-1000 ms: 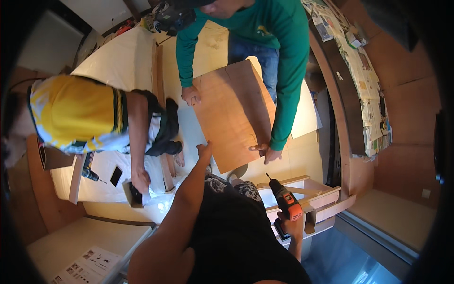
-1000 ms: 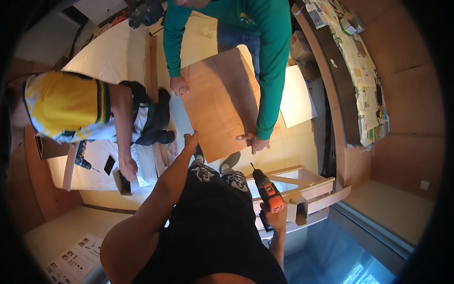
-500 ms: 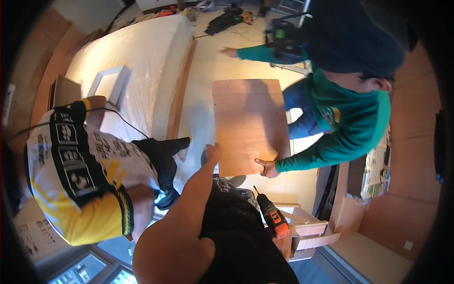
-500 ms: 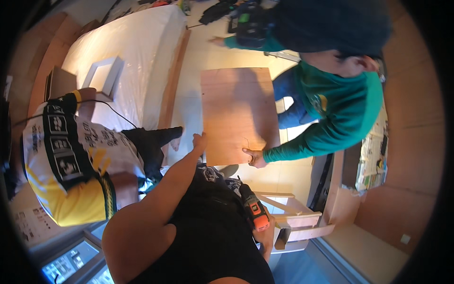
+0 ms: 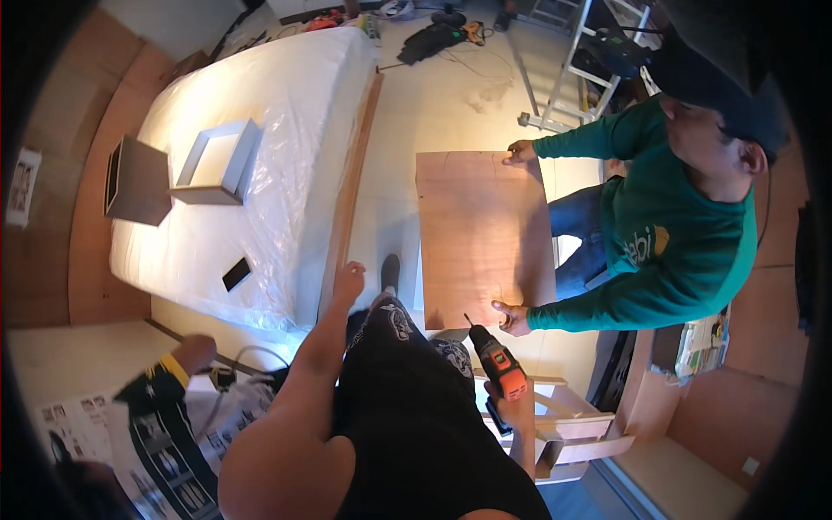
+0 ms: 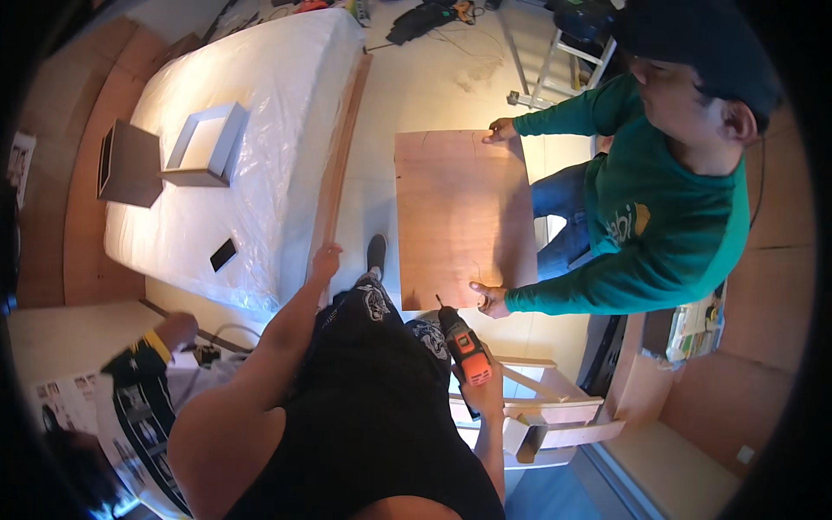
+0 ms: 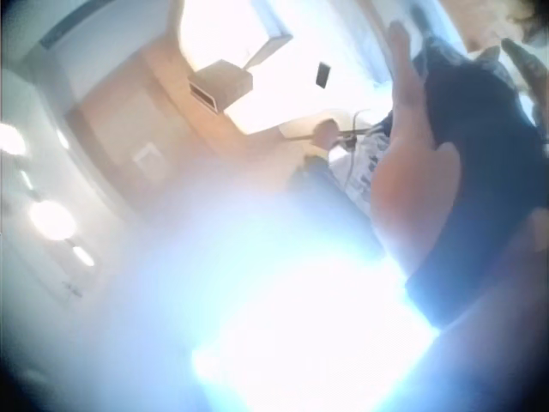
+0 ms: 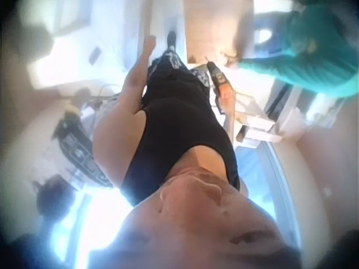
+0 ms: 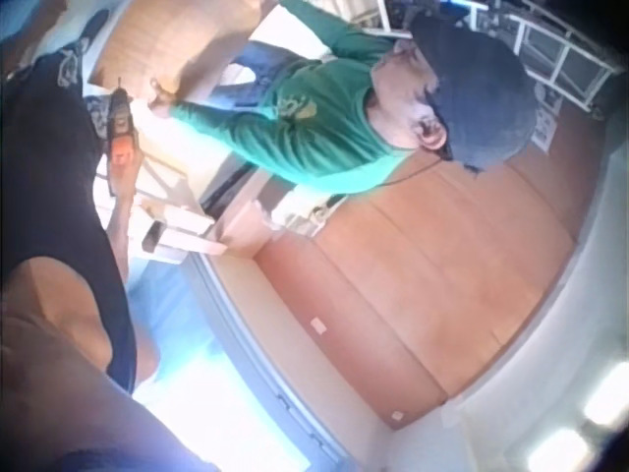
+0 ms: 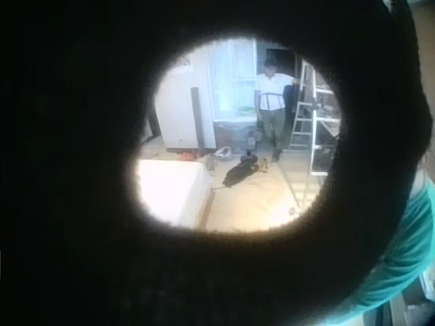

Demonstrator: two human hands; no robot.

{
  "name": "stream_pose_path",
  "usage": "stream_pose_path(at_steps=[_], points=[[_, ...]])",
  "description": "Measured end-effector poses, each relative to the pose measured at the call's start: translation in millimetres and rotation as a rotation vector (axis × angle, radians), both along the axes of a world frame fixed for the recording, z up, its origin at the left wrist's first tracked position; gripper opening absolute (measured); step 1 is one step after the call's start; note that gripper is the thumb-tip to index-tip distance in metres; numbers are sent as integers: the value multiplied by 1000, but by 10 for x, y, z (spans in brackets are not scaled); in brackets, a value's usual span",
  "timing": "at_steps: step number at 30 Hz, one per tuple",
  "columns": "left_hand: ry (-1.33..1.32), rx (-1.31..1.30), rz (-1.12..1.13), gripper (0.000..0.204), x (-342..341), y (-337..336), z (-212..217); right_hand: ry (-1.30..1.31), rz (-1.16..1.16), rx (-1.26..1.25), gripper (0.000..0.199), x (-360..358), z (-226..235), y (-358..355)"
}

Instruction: The person assembles pieces of wooden furniture, using a power drill to drive screws into wooden panels held by another person and arranging various white and wood-colored boards.

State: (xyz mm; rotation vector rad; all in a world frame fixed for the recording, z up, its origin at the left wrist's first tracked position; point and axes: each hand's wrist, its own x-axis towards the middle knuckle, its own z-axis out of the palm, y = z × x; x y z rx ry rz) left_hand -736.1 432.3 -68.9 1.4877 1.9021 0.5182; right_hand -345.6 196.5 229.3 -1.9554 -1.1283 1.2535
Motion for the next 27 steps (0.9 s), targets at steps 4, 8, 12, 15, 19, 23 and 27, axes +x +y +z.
stream_pose_path(at_steps=[4,8,12,15,19,23,27], points=[[-30,-200,-14,29,-538,395,230,3,-83,-21,42,-375,-71,536],[-41,-255,-254,31,-1152,1153,26,-83,-157,-44,41,-792,-132,1128],[-114,-296,-312,33,-1592,1899,-216,-174,-201,-152,29,-1311,42,1805],[-265,-414,-194,29,-1595,2186,-142,-109,-293,-285,37,-1576,257,2241],[-329,-724,-42,27,-1555,2578,291,-124,-349,-281,31,-1772,278,2700],[-474,-740,-66,26,-1500,3138,550,-296,-270,-286,34,-1784,196,3060],[-299,-481,-363,19,-1659,4098,519,-206,-315,-172,38,-1795,115,3584]])
